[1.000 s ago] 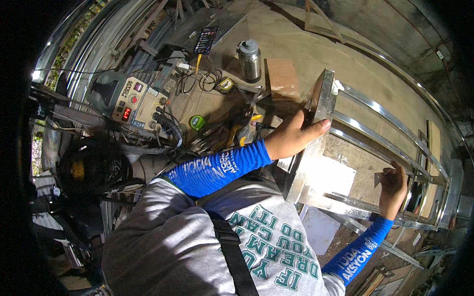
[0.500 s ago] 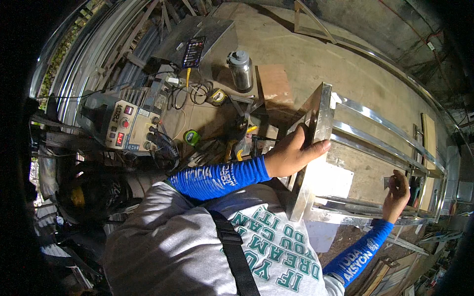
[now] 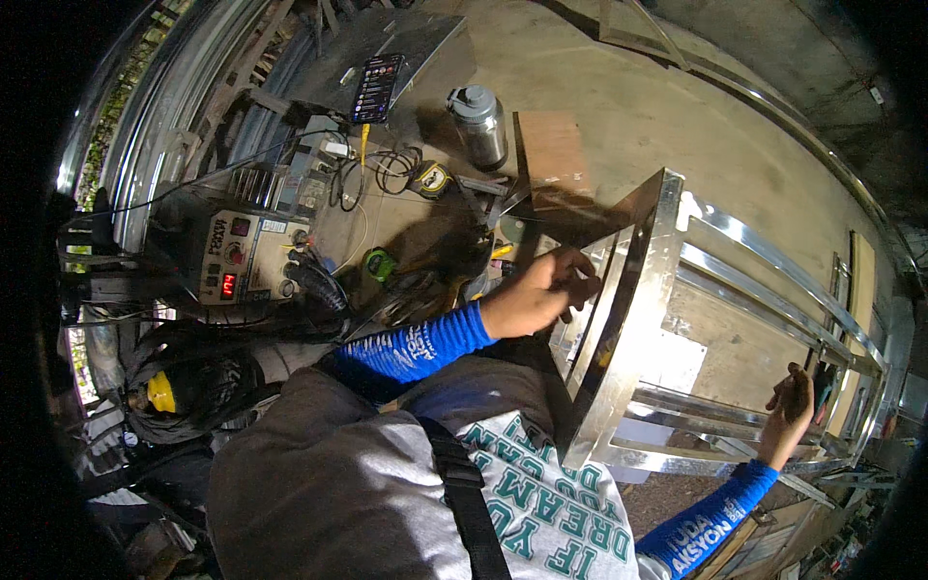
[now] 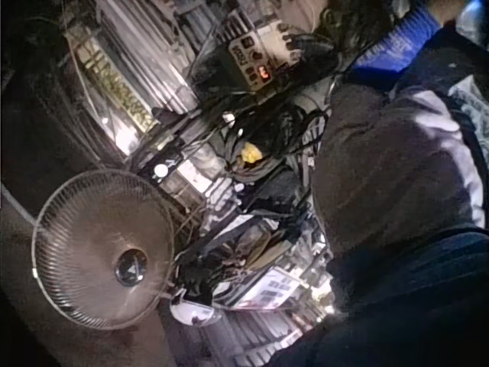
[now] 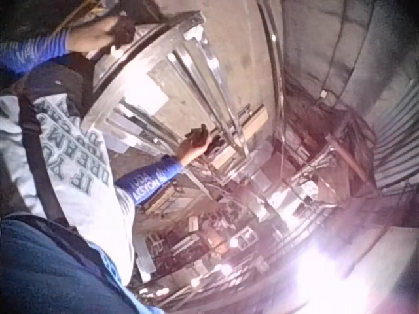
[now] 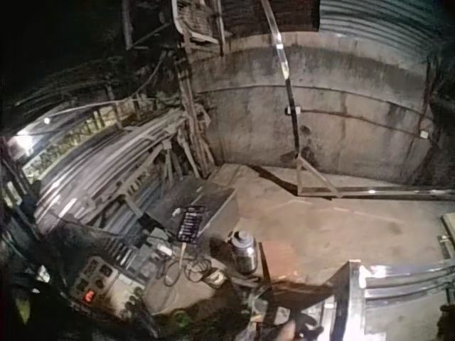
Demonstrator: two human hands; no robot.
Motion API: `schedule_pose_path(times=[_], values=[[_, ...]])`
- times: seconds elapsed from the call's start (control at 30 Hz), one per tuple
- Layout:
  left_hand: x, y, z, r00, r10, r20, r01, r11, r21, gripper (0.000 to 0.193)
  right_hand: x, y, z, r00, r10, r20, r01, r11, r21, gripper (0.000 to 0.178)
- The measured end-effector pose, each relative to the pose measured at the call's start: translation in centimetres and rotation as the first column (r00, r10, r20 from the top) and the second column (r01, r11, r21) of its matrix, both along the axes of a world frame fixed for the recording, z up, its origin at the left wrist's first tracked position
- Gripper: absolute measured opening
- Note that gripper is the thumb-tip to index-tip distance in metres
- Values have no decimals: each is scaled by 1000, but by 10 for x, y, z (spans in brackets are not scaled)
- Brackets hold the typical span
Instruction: The person positions a metal frame on a workbench, then uses a welding torch to tack weld a metal bar to the frame. They then use an angle grinder to smooth the welded joint and inspect the result.
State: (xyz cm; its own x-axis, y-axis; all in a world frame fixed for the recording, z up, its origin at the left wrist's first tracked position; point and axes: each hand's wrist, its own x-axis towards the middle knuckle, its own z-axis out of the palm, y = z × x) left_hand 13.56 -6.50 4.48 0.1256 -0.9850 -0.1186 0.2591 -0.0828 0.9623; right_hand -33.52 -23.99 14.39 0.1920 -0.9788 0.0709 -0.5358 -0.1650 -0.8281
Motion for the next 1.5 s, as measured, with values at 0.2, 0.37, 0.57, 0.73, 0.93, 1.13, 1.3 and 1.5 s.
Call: schedule_pose_path(times=[0.2, 0.37, 0.57, 0.73, 0.93, 1.13, 1.3, 1.5], values=[[47, 25, -24, 980, -164, 114, 146, 977, 152, 30, 34, 17, 23, 960, -31, -277, 53, 996, 71, 24], [37, 49, -55, 642, -609, 465, 513, 793, 329, 59, 49, 22, 26, 976, 77, -205, -26, 970, 242, 20], [14, 40, 9, 538, -752, 380, 662, 656, 362, 66, 58, 25, 36, 936, 174, -307, -89, 958, 272, 17], [13, 55, 23, 814, -552, 182, 567, 823, -39, 49, 43, 21, 18, 901, 206, -381, -181, 978, 102, 22], [12, 50, 103, 631, -725, 276, 737, 671, 79, 44, 48, 24, 28, 955, 172, -242, -137, 978, 155, 25], [-30, 76, 54, 895, -447, 15, 447, 892, -67, 64, 82, 36, 47, 932, 242, -270, -217, 969, 119, 21], [-76, 57, 64, 870, -10, -493, 64, 994, 92, 103, 81, 40, 46, 872, 418, -254, -407, 908, 96, 14], [-60, 60, -4, 935, -33, -353, 38, 999, 7, 104, 86, 52, 45, 828, 479, -291, -494, 869, 24, 12]])
